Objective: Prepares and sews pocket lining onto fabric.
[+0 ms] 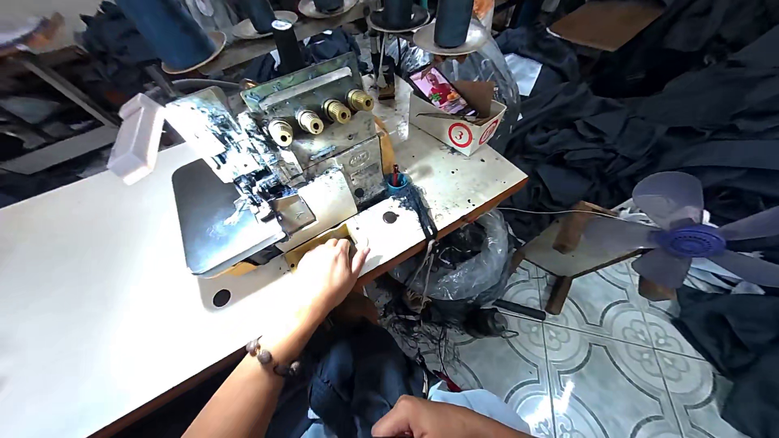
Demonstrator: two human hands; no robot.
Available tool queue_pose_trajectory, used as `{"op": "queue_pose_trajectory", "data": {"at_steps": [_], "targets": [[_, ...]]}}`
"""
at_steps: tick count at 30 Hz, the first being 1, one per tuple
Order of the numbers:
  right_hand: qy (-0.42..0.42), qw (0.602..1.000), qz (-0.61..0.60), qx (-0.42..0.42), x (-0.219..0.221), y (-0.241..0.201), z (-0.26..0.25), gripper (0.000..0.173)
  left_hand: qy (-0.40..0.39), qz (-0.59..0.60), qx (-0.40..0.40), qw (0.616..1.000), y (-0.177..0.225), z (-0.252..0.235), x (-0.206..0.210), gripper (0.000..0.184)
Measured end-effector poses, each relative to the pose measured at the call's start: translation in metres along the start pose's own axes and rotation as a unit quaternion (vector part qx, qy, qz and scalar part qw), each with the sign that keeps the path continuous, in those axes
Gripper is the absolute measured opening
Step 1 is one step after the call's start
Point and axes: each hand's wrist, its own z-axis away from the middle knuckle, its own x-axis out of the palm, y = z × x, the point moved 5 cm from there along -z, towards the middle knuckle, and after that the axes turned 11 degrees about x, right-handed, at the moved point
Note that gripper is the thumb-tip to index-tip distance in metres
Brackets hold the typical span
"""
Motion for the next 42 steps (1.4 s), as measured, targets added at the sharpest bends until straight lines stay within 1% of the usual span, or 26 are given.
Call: {"op": "queue_pose_trajectory", "data": {"at_steps": [1,2,4,5,6,8,10,11,12,14,17,18,21,22,23,25,26,28,31,33,34,35,37,38,40,42], "targets": [[-0.003,1.000,0.003,-0.003,0.002,-0.003,-0.004,0.018,-0.073,0.017,-0.027,0.997,-0.006,-0.005,0.001,0.063],[0.001,1.000,0.014,-0.008,0.003,-0.006,-0.008,0.017,-0.111,0.051,-0.026,0.992,-0.012,-0.012,0.003,0.065],[0.037,0.998,0.046,-0.003,0.001,-0.015,-0.014,0.016,-0.116,0.115,0.007,0.986,-0.022,-0.023,0.007,0.063],[0.080,0.995,0.067,0.010,-0.003,-0.020,-0.014,0.016,-0.092,0.110,0.016,0.990,-0.021,-0.023,0.006,0.061],[0.136,0.986,0.090,0.027,-0.010,-0.026,-0.012,0.017,-0.041,0.080,0.026,0.996,-0.018,-0.017,0.002,0.058],[0.277,0.949,0.147,0.039,-0.031,-0.038,-0.004,0.017,0.149,0.048,0.108,0.982,-0.006,0.014,-0.008,0.044],[0.409,0.891,0.196,0.030,-0.056,-0.055,0.006,0.018,0.330,0.100,0.195,0.918,0.007,0.066,-0.018,0.034],[0.457,0.864,0.212,0.014,-0.067,-0.062,0.009,0.018,0.389,0.136,0.214,0.886,0.012,0.095,-0.017,0.033],[0.494,0.840,0.223,-0.010,-0.076,-0.068,0.010,0.018,0.423,0.172,0.221,0.862,0.018,0.121,-0.011,0.034],[0.535,0.807,0.246,-0.040,-0.083,-0.077,0.002,0.017,0.431,0.228,0.209,0.848,0.029,0.158,0.012,0.045],[0.531,0.789,0.306,-0.035,-0.071,-0.087,-0.028,0.013,0.405,0.268,0.155,0.860,0.030,0.177,0.046,0.063],[0.519,0.790,0.323,-0.041,-0.063,-0.088,-0.039,0.012,0.397,0.283,0.131,0.863,0.023,0.180,0.054,0.059],[0.493,0.787,0.367,-0.056,-0.042,-0.084,-0.058,0.011,0.361,0.361,0.074,0.856,0.007,0.190,0.070,0.025],[0.487,0.784,0.380,-0.062,-0.038,-0.083,-0.061,0.012,0.334,0.409,0.081,0.845,0.007,0.194,0.072,0.028],[0.482,0.781,0.392,-0.064,-0.035,-0.082,-0.062,0.013,0.305,0.458,0.101,0.829,0.011,0.198,0.074,0.042],[0.477,0.774,0.412,-0.057,-0.032,-0.084,-0.061,0.014,0.269,0.526,0.130,0.797,0.023,0.201,0.080,0.090],[0.477,0.769,0.422,-0.053,-0.031,-0.086,-0.060,0.016,0.268,0.542,0.121,0.787,0.028,0.201,0.083,0.106],[0.476,0.767,0.428,-0.046,-0.030,-0.089,-0.059,0.019,0.290,0.545,0.076,0.783,0.029,0.200,0.084,0.113],[0.469,0.767,0.434,-0.055,-0.029,-0.091,-0.059,0.016,0.365,0.502,0.065,0.781,0.023,0.204,0.077,0.104],[0.466,0.758,0.453,-0.059,-0.030,-0.095,-0.060,0.014,0.418,0.462,0.077,0.778,0.033,0.214,0.073,0.102],[0.465,0.753,0.462,-0.057,-0.030,-0.096,-0.060,0.013,0.420,0.451,0.078,0.783,0.041,0.218,0.074,0.095],[0.467,0.748,0.468,-0.052,-0.031,-0.097,-0.062,0.012,0.403,0.443,0.076,0.797,0.048,0.220,0.078,0.082],[0.472,0.746,0.468,-0.042,-0.032,-0.096,-0.067,0.014,0.354,0.448,0.056,0.819,0.045,0.216,0.083,0.035],[0.471,0.746,0.468,-0.044,-0.033,-0.094,-0.069,0.016,0.329,0.474,0.034,0.816,0.033,0.213,0.081,0.016],[0.458,0.754,0.469,-0.040,-0.036,-0.092,-0.071,0.020,0.301,0.566,-0.001,0.768,-0.002,0.217,0.059,0.019],[0.407,0.792,0.456,-0.015,-0.038,-0.087,-0.067,0.022,0.344,0.622,-0.028,0.703,-0.030,0.237,0.020,0.028]]}}
